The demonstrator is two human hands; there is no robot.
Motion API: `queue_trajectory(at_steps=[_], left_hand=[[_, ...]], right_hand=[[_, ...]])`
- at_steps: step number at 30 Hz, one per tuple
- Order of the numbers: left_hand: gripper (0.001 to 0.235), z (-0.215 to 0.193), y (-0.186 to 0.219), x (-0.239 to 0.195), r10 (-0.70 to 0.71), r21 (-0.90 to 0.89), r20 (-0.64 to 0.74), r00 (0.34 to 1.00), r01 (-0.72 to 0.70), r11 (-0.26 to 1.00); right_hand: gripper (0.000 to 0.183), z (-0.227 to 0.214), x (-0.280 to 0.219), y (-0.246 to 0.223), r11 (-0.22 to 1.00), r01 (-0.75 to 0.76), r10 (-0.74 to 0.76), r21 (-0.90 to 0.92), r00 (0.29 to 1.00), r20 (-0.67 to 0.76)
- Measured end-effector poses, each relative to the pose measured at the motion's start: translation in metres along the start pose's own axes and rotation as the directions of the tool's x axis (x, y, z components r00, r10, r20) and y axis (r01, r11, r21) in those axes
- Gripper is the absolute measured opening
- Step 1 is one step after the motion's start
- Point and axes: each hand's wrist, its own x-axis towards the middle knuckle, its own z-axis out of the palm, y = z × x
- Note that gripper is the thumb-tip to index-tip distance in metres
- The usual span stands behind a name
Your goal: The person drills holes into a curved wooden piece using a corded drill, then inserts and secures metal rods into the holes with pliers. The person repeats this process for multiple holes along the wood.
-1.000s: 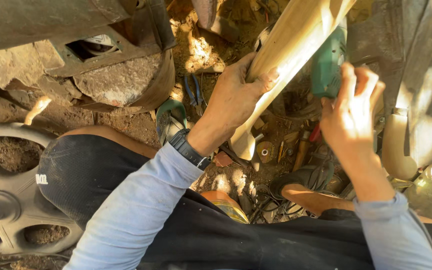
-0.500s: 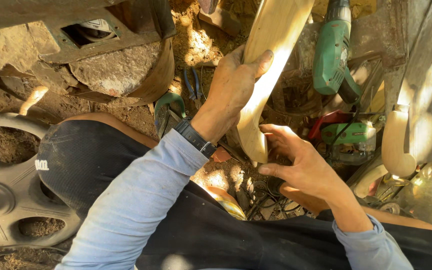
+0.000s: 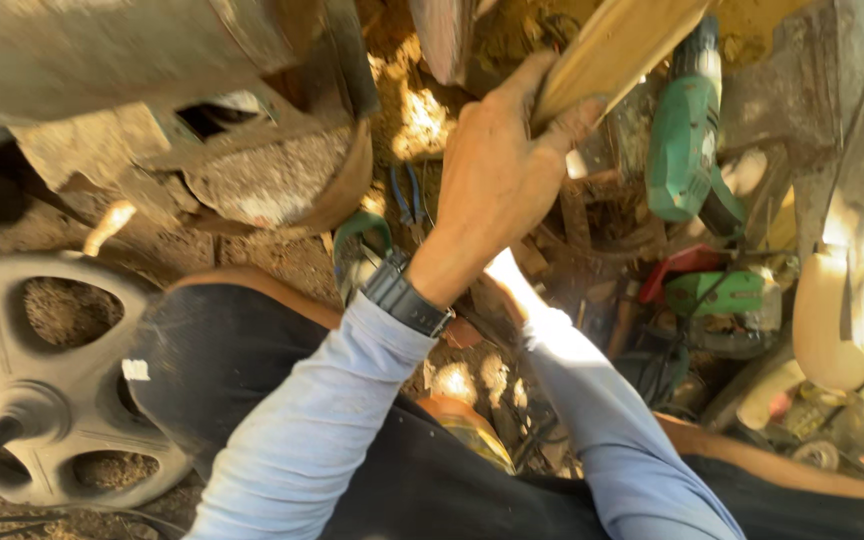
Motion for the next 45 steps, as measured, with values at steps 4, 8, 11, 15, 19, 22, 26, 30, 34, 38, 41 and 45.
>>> queue_trajectory(at_steps=[4, 8, 11, 15, 19, 22, 26, 30, 34, 38, 41, 45], left_hand=[[0.056, -0.010, 0.013, 0.004, -0.043, 0.033, 0.015, 0.999, 0.042, 0.999], [0.049, -0.019, 0.026, 0.003, -0.049, 0.022, 0.011, 0.999, 0.049, 0.999], [0.045, -0.021, 0.031, 0.000, -0.097, 0.001, 0.053, 0.994, 0.098, 0.995], [0.045, -0.020, 0.033, -0.001, -0.076, -0.036, 0.054, 0.996, 0.078, 0.996], [0.049, -0.015, 0.028, -0.003, -0.094, -0.018, 0.052, 0.994, 0.095, 0.995], [0.056, -0.010, 0.017, -0.006, -0.034, -0.032, 0.052, 0.998, 0.036, 0.999], [0.059, -0.010, 0.004, -0.013, -0.077, -0.310, 0.194, 0.978, 0.136, 0.941], [0.065, -0.017, -0.001, -0.038, -0.207, -0.625, 0.486, 0.849, 0.503, 0.598], [0.067, -0.036, 0.021, -0.046, -0.205, -0.535, 0.578, 0.790, 0.557, 0.635], [0.070, -0.026, 0.034, -0.050, -0.213, -0.492, 0.697, 0.685, 0.672, 0.554], [0.072, -0.009, 0.032, -0.060, -0.167, -0.520, 0.689, 0.705, 0.641, 0.564], [0.073, 0.000, 0.032, -0.063, -0.185, -0.491, 0.655, 0.732, 0.599, 0.632]], right_hand=[[0.031, 0.030, 0.023, -0.003, 0.997, 0.039, -0.041, 0.067, 0.998, 0.037], [0.030, 0.050, 0.033, -0.001, 0.994, 0.070, -0.077, 0.080, 0.992, 0.095], [0.030, 0.052, 0.028, 0.009, 0.988, 0.065, -0.080, 0.141, 0.991, 0.107], [0.030, 0.032, 0.028, 0.012, 0.959, 0.084, -0.105, 0.270, 0.992, 0.064], [0.030, 0.007, 0.019, 0.013, 0.857, 0.122, -0.151, 0.501, 0.988, 0.018], [0.030, -0.022, -0.005, 0.021, 0.700, 0.145, -0.167, 0.699, 0.985, -0.037], [0.030, -0.064, -0.065, 0.021, 0.465, 0.212, -0.195, 0.860, 0.972, -0.135], [0.029, -0.099, -0.157, 0.029, 0.361, 0.256, -0.185, 0.897, 0.962, -0.200], [0.020, -0.145, -0.229, 0.032, 0.322, 0.371, -0.087, 0.871, 0.928, -0.363], [0.014, -0.155, -0.251, 0.032, 0.189, 0.516, -0.039, 0.836, 0.854, -0.518], [0.014, -0.142, -0.248, 0.034, 0.123, 0.547, -0.008, 0.828, 0.835, -0.550], [0.016, -0.140, -0.257, 0.024, 0.466, 0.379, 0.243, 0.799, 0.814, -0.528]])
